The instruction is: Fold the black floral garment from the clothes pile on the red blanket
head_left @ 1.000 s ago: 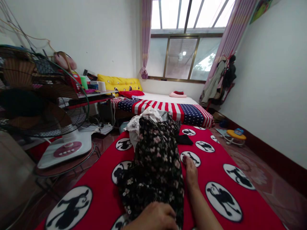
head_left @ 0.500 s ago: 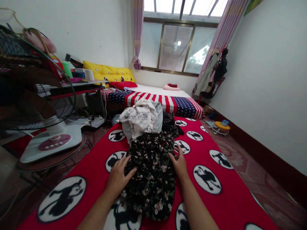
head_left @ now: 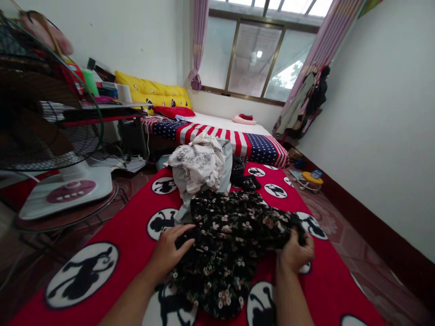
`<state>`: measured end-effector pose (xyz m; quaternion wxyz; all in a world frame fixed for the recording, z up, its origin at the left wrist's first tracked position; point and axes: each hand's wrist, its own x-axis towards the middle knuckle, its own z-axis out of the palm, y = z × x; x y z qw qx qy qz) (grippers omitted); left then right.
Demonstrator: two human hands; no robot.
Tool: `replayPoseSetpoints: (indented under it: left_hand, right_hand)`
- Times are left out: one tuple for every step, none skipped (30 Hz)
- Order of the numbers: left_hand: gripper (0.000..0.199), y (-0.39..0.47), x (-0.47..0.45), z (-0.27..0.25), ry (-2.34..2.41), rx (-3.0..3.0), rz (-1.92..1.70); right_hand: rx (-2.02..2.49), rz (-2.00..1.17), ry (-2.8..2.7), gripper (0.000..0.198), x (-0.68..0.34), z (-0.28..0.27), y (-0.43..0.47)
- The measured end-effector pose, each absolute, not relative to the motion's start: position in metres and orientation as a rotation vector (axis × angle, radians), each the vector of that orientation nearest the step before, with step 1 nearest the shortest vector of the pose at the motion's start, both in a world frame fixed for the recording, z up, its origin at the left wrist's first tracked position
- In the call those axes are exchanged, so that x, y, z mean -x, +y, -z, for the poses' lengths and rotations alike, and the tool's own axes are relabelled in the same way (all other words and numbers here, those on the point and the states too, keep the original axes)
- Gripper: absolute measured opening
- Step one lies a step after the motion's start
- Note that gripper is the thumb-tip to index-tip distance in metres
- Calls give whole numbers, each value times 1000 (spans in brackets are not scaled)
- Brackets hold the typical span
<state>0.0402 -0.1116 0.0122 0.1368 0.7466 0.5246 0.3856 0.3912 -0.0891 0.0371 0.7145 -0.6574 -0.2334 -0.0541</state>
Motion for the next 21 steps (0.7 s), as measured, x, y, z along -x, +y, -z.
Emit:
replayPoseSetpoints:
  left_hand:
    - [26,-114,-43,-16,1445,-2182,-1084]
    - [23,-116,-46,-19,1379,-2197,-1056]
    - [21,-118,-48,-22,1324,-2203,-1034]
    - [19,-120,-51,-24,1285,-2195,-1019]
    - [19,-122,-53,-26,1263,-2171,-1013]
    - [20,-124,-54,-27,1255,-2137,-1013]
    - [21,-125,-55,-27,1258,-2098,-1019]
    - [22,-126,-55,-27,1269,-2056,-1032]
    - [23,-125,-54,-27,1289,-2017,-1065]
    - [23,-124,-53,-27,1319,-1983,-1119]
    - [23,-121,-51,-27,1357,-1957,-1188]
    - [22,-117,-50,-28,1398,-1942,-1267]
    - [22,-112,-48,-30,1430,-1940,-1337]
    - [22,-105,-47,-32,1445,-1958,-1386]
    - [23,-96,-46,-34,1442,-1994,-1409]
    - [25,-87,-46,-35,1422,-2049,-1399]
    - [29,-77,-47,-36,1395,-2116,-1361]
    - [34,-67,-49,-36,1382,-2192,-1293]
    - [40,-57,-51,-35,1391,-2264,-1207]
    - [48,-47,-54,-33,1418,-2325,-1120]
    - [58,-38,-56,-30,1455,-2369,-1039]
  right_hand:
    - [1455,212,-483,34,-397,-39,-91]
    - [1452,302,-505,33,-401,-41,-93]
    - [1445,379,-566,33,-400,-43,-95]
    - [1436,429,-653,33,-397,-44,-96]
    - [1427,434,-754,33,-391,-45,-96]
    - [1419,393,-865,33,-384,-45,-95]
    - [1413,317,-987,34,-375,-44,-93]
    - [1412,220,-1115,35,-366,-41,-90]
    - [1413,120,-1235,37,-359,-37,-86]
    - [1424,25,-1351,39,-352,-32,-83]
    - [1451,-56,-1459,43,-347,-27,-79]
    - [1493,-114,-1554,46,-344,-22,-76]
    - [1543,-151,-1633,48,-342,-18,-74]
    - [1588,-170,-1693,49,-341,-14,-72]
    - [1622,-177,-1738,48,-342,-12,-72]
    - [1642,-174,-1762,46,-342,-11,-72]
    - [1650,-167,-1771,44,-344,-11,-72]
    - [1649,-165,-1776,42,-345,-11,-73]
    - [1647,-164,-1779,41,-346,-11,-74]
    - [1645,-164,-1780,40,-346,-11,-75]
    - [1642,-164,-1779,40,-347,-12,-75]
